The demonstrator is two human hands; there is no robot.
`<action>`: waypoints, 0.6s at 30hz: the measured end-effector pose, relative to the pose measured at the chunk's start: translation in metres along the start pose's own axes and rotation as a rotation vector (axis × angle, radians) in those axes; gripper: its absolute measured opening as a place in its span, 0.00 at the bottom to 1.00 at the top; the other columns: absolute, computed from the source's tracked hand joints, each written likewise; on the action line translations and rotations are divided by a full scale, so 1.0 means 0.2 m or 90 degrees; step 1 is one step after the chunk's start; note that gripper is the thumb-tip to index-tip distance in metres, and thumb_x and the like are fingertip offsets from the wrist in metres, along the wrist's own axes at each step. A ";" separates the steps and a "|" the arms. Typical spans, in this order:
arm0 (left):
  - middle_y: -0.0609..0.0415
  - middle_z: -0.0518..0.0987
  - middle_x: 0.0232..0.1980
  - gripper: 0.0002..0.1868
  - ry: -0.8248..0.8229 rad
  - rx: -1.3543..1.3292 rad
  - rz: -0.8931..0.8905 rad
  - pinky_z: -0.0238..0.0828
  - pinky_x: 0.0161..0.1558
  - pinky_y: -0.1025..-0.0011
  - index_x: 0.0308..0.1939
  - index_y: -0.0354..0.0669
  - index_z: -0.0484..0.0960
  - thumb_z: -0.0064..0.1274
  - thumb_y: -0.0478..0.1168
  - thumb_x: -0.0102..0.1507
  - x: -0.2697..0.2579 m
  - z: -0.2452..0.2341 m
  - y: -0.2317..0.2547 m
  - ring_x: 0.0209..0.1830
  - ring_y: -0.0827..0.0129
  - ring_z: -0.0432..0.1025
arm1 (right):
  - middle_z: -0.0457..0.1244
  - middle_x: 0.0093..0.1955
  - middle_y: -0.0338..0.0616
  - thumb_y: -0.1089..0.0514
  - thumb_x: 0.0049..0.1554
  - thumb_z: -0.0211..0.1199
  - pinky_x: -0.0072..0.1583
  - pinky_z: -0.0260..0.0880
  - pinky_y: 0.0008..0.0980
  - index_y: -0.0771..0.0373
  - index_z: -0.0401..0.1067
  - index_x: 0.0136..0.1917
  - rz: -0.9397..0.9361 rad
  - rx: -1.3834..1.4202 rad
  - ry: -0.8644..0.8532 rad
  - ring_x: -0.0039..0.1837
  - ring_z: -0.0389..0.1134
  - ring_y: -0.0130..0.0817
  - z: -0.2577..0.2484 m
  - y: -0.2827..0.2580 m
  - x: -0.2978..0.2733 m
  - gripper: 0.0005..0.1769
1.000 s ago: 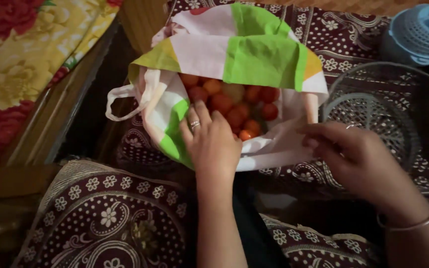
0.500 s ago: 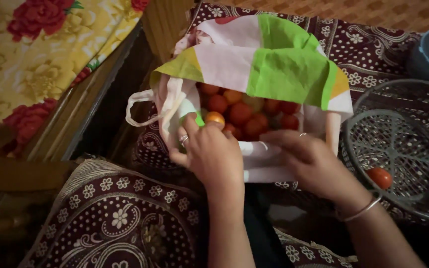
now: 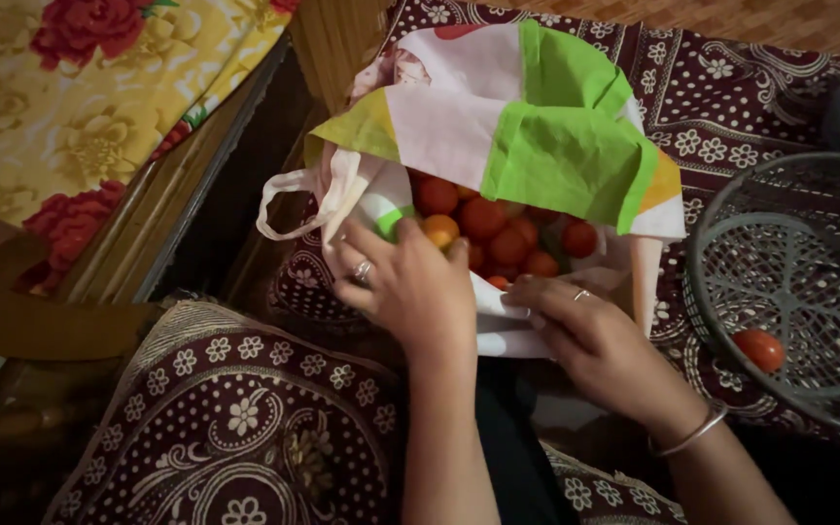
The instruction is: The person transfers ginger from a reusable bag into a small blue colander, then transfers tomatoes from the bag into a larger metal colander. The person handles the vegetables one by one, placing them into the respective containers on a patterned cloth.
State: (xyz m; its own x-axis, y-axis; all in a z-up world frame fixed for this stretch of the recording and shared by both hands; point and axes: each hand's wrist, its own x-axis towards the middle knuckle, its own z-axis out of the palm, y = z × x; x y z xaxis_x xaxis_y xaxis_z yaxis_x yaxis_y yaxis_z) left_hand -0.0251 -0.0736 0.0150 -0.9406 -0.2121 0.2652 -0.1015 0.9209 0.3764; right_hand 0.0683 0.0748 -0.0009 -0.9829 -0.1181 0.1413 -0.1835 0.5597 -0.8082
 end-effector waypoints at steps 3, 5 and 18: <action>0.36 0.59 0.74 0.25 0.007 0.016 0.025 0.46 0.68 0.42 0.45 0.46 0.86 0.70 0.53 0.49 -0.01 0.02 0.02 0.73 0.46 0.52 | 0.69 0.64 0.51 0.65 0.59 0.57 0.69 0.64 0.39 0.66 0.73 0.61 -0.009 -0.005 -0.003 0.70 0.67 0.45 0.01 0.02 -0.01 0.17; 0.36 0.60 0.73 0.24 0.004 0.028 0.014 0.47 0.65 0.44 0.43 0.45 0.86 0.71 0.53 0.48 -0.01 0.02 0.03 0.73 0.44 0.52 | 0.68 0.65 0.52 0.65 0.58 0.57 0.69 0.63 0.40 0.66 0.73 0.62 -0.003 -0.010 -0.004 0.71 0.66 0.46 0.01 0.02 -0.02 0.18; 0.58 0.86 0.49 0.27 -0.207 -0.473 0.271 0.49 0.64 0.51 0.50 0.46 0.88 0.68 0.54 0.50 -0.03 -0.02 0.02 0.48 0.65 0.77 | 0.68 0.63 0.43 0.63 0.58 0.62 0.61 0.71 0.30 0.65 0.65 0.74 0.178 0.203 0.230 0.62 0.70 0.29 -0.13 -0.09 -0.09 0.30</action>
State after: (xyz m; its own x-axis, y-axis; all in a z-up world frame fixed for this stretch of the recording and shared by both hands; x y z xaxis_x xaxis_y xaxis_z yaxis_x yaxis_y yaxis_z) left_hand -0.0189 -0.0704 0.0193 -0.9069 0.3041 0.2916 0.4037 0.4290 0.8081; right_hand 0.0882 0.0885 0.0256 -0.9466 0.3201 0.0385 0.0441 0.2468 -0.9681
